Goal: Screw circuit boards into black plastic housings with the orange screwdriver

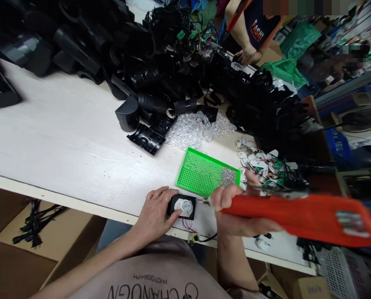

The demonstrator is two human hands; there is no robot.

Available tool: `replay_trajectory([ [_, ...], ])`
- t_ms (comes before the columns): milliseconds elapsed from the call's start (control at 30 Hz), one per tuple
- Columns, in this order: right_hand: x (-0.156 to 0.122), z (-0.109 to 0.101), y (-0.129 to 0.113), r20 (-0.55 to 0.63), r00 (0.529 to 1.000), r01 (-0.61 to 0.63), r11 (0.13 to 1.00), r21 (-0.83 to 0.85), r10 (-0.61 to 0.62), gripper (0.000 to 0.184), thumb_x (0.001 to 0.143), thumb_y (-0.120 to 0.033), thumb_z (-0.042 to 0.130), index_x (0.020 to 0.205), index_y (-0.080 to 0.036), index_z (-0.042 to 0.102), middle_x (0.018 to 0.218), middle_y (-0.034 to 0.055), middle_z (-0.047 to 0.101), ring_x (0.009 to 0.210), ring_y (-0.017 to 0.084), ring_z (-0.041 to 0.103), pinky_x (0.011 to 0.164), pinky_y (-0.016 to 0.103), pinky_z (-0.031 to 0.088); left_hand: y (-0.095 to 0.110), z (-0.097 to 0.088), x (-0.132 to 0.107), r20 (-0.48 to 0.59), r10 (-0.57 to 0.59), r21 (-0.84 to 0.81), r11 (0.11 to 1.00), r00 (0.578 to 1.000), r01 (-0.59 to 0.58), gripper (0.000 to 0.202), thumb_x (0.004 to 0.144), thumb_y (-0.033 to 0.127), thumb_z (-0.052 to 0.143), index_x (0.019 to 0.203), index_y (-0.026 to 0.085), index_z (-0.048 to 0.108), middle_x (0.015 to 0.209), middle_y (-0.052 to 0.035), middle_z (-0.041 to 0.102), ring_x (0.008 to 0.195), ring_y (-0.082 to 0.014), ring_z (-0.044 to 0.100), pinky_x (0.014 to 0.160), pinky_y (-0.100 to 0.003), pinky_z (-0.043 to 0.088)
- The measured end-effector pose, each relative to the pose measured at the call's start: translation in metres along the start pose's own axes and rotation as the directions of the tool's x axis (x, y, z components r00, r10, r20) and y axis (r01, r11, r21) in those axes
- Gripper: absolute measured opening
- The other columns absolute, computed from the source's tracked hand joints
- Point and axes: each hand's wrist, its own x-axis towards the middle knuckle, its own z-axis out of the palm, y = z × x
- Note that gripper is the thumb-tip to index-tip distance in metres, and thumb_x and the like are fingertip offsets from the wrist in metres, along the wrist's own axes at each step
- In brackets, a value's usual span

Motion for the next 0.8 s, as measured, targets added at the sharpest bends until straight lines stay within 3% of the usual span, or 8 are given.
replay_trajectory([
  [133, -0.037, -0.001, 0.010, -0.066, 0.998, -0.011, 0.999, -0.047, 0.008, 0.065, 0.069, -0.076, 0.060, 0.113, -0.029, 0.061, 0.051, -0.0066, 0.047, 0.037, 0.012, 0.037, 0.038, 0.026, 0.034, 0.000, 0.001, 0.000, -0.007, 0.020, 0.015, 1.000, 1.000, -0.020, 0.044, 0.090, 0.037, 0.054, 0.129, 0.021, 0.045, 0.125, -0.0090, 0.061, 0.126, -0.0295, 0.046, 0.096, -0.045, 0.036],
  [400, -0.045, -0.007, 0.032, -0.050, 0.998, -0.033, 0.995, -0.091, 0.028, 0.064, 0.067, -0.079, 0.059, 0.112, -0.033, 0.057, 0.051, -0.0074, 0.044, 0.036, 0.014, 0.035, 0.038, 0.030, 0.031, 0.000, 0.003, 0.001, -0.035, 0.030, 0.025, 0.999, 0.999, -0.029, 0.045, 0.090, 0.038, 0.055, 0.129, 0.020, 0.045, 0.124, -0.0091, 0.062, 0.125, -0.0290, 0.048, 0.097, -0.045, 0.036],
  [533, -0.047, -0.004, 0.033, 0.012, 1.000, -0.028, 0.996, -0.089, 0.029, 0.055, 0.070, -0.075, 0.060, 0.107, -0.033, 0.058, 0.051, -0.0075, 0.045, 0.037, 0.014, 0.037, 0.039, 0.029, 0.032, 0.001, 0.003, 0.000, -0.034, 0.028, 0.020, 0.999, 0.999, -0.027, 0.045, 0.089, 0.038, 0.055, 0.129, 0.021, 0.045, 0.126, -0.0086, 0.061, 0.125, -0.0286, 0.048, 0.097, -0.045, 0.036],
  [667, -0.047, -0.003, 0.032, 0.119, 0.992, -0.038, 0.997, -0.061, 0.045, 0.041, 0.072, -0.068, 0.064, 0.087, -0.030, 0.062, 0.050, -0.0066, 0.047, 0.038, 0.013, 0.040, 0.039, 0.027, 0.032, 0.003, 0.004, -0.002, -0.027, 0.034, 0.056, 0.998, 0.999, -0.032, 0.046, 0.089, 0.038, 0.055, 0.131, 0.020, 0.044, 0.127, -0.0099, 0.060, 0.126, -0.0292, 0.046, 0.098, -0.045, 0.035],
  [800, -0.048, -0.012, 0.034, 0.165, 0.980, -0.099, 0.991, -0.087, 0.113, 0.045, 0.070, -0.073, 0.061, 0.077, -0.029, 0.058, 0.047, -0.0061, 0.046, 0.037, 0.014, 0.040, 0.036, 0.027, 0.032, 0.004, 0.007, -0.002, -0.018, 0.042, 0.098, 0.994, 0.999, -0.040, 0.049, 0.089, 0.034, 0.055, 0.133, 0.020, 0.042, 0.130, -0.0111, 0.058, 0.128, -0.0301, 0.044, 0.100, -0.046, 0.033],
])
